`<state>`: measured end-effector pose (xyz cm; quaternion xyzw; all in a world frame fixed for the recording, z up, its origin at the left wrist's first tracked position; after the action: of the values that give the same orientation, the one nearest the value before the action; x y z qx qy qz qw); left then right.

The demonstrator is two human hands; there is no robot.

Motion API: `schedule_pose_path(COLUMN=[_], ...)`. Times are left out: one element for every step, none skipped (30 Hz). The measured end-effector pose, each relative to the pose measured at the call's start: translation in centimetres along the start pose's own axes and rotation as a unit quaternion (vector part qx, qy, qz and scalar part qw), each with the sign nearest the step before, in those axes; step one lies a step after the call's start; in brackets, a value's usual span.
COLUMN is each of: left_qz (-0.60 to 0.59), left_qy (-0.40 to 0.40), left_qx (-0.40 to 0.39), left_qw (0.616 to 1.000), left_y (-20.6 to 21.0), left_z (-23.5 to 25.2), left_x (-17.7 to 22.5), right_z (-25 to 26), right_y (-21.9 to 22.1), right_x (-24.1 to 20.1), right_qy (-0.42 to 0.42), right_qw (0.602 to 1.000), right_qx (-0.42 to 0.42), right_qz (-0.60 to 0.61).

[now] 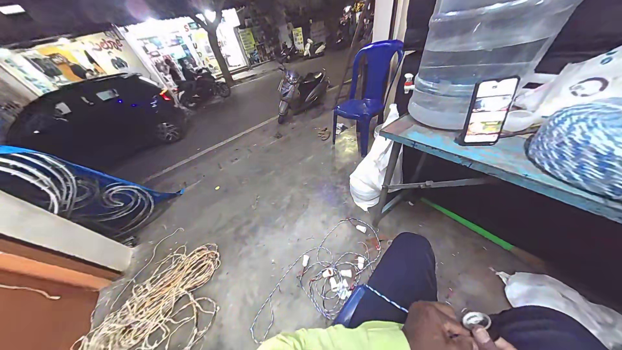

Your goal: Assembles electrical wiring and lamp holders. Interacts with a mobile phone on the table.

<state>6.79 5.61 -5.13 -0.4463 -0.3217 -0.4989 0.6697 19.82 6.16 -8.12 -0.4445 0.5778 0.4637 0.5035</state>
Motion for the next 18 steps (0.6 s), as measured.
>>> schedule_pose_path(left_qz=[-0.001,-0.008,-0.016,-0.023,-0.025,-0.025,-0.027,-0.026,-0.021,-0.018,-0.019,-0.023,-0.031,-0.049,-0.074,-0.097,-0.117,-0.129], left_qy=[-0.011,-0.032,-0.053,-0.073,-0.088,-0.116,-0.156,-0.191,-0.215,-0.232,-0.248,-0.257,-0.247,-0.212,-0.184,-0.167,-0.166,-0.187], left_qx=[0.004,0.007,0.009,0.012,0.019,0.018,0.015,0.016,0.020,0.025,0.024,0.016,0.002,-0.017,-0.033,-0.030,-0.005,0.021], left_qw=[1.000,0.999,0.998,0.997,0.996,0.993,0.987,0.981,0.976,0.972,0.968,0.966,0.968,0.976,0.980,0.981,0.979,0.974], left_y=[0.2,0.2,0.0,-0.1,-0.2,-0.5,-0.9,-1.4,-1.9,-2.3,-2.6,-2.6,-2.4,-1.9,-1.4,-1.5,-1.5,-1.7], left_z=[0.3,0.7,1.1,1.4,1.7,1.9,2.1,2.4,2.8,3.1,3.1,3.1,2.6,1.4,-0.2,-1.6,-1.9,-1.4], left_x=[-0.2,-0.3,-0.7,-1.5,-2.3,-3.1,-3.9,-4.7,-5.6,-6.3,-6.9,-7.1,-6.3,-4.2,-1.5,0.5,0.8,-0.4], right_z=[0.9,1.8,2.8,3.7,4.3,4.9,5.4,5.8,6.2,6.7,7.3,8.1,9.3,10.8,12.6,14.0,15.2,15.5], right_y=[-0.1,-0.1,0.0,0.2,0.5,1.0,1.8,2.8,4.1,5.2,6.1,6.5,6.1,4.5,1.7,-0.6,-2.2,-2.9], right_x=[0.4,0.6,0.7,0.6,0.2,-0.3,-0.9,-1.4,-1.9,-2.0,-1.6,-1.1,-0.3,0.7,1.8,2.1,0.7,-1.5], right_qy=[0.020,0.034,0.038,0.032,0.015,-0.011,-0.046,-0.080,-0.112,-0.142,-0.160,-0.167,-0.161,-0.131,-0.088,-0.068,-0.087,-0.124], right_qw=[1.000,0.999,0.998,0.995,0.987,0.975,0.958,0.940,0.924,0.910,0.899,0.890,0.878,0.861,0.851,0.851,0.858,0.872], right_qx=[0.007,0.014,0.021,0.027,0.033,0.037,0.037,0.034,0.031,0.030,0.028,0.031,0.038,0.046,0.065,0.084,0.091,0.084], right_qz=[-0.007,-0.021,-0.046,-0.091,-0.153,-0.219,-0.279,-0.329,-0.364,-0.388,-0.406,-0.423,-0.449,-0.489,-0.514,-0.513,-0.498,-0.466])
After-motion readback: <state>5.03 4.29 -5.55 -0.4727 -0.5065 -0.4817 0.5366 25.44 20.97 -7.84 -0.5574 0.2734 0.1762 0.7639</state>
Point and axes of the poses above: each hand's wrist, its own z-axis towards the middle knuckle, its own y-axis out of the palm, x = y × z, the point moved 8 cm from there along z, towards the middle knuckle, and after that the axes turned 12 degrees about x, right-handed, at the moved point
